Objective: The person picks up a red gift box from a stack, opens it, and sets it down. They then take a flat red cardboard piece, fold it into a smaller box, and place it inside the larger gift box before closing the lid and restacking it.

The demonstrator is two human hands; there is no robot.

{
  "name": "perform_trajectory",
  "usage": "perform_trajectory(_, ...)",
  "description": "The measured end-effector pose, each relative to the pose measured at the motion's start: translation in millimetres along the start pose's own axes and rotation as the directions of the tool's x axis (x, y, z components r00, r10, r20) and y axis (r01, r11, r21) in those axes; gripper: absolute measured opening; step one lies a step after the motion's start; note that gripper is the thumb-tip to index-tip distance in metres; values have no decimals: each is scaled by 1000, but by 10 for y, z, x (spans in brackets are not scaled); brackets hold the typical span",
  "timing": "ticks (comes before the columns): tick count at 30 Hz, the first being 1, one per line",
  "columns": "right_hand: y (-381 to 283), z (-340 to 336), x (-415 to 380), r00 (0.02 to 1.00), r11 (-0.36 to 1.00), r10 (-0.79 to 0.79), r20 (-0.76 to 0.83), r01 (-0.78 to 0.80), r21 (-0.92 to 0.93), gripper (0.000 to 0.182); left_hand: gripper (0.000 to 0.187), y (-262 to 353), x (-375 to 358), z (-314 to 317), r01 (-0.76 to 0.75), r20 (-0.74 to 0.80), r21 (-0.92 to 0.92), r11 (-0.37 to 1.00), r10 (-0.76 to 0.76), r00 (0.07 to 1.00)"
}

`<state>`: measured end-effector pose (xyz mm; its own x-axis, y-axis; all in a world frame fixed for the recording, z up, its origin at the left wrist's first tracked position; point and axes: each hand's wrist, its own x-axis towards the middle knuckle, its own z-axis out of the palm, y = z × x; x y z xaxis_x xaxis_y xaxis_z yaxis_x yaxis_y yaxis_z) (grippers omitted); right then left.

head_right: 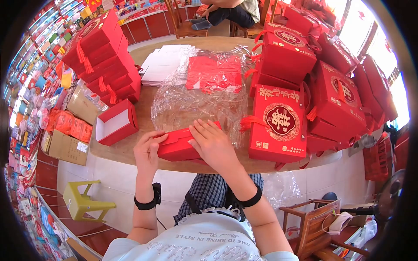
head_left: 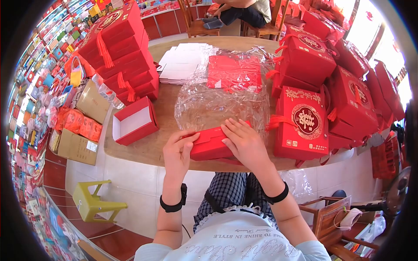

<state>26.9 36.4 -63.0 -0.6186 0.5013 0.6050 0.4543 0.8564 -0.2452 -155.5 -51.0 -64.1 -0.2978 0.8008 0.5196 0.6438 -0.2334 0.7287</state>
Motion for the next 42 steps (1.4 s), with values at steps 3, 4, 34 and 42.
perform_trajectory(3, 2, 3, -17, 1000, 1000, 2, -3, -2, -7, 32, 15, -27, 25, 4, 77, 17, -44, 996, -76, 997)
perform_trajectory(4, 0, -3, -22, 1000, 1000, 13, 4, -13, 16, 31, 16, -35, 43, 7, 67, 30, -7, 998, -66, 997)
perform_trajectory(34, 255, -41, 74, 803, 582, 492, 337, -591, 559, 21, 25, -17, 262, -64, 251, 301, 153, 956, -287, 910)
perform_trajectory(42, 285, -78, 111, 811, 674, 453, 370, -583, 453, 21, 26, -52, 271, -127, 249, 358, 44, 967, -248, 900)
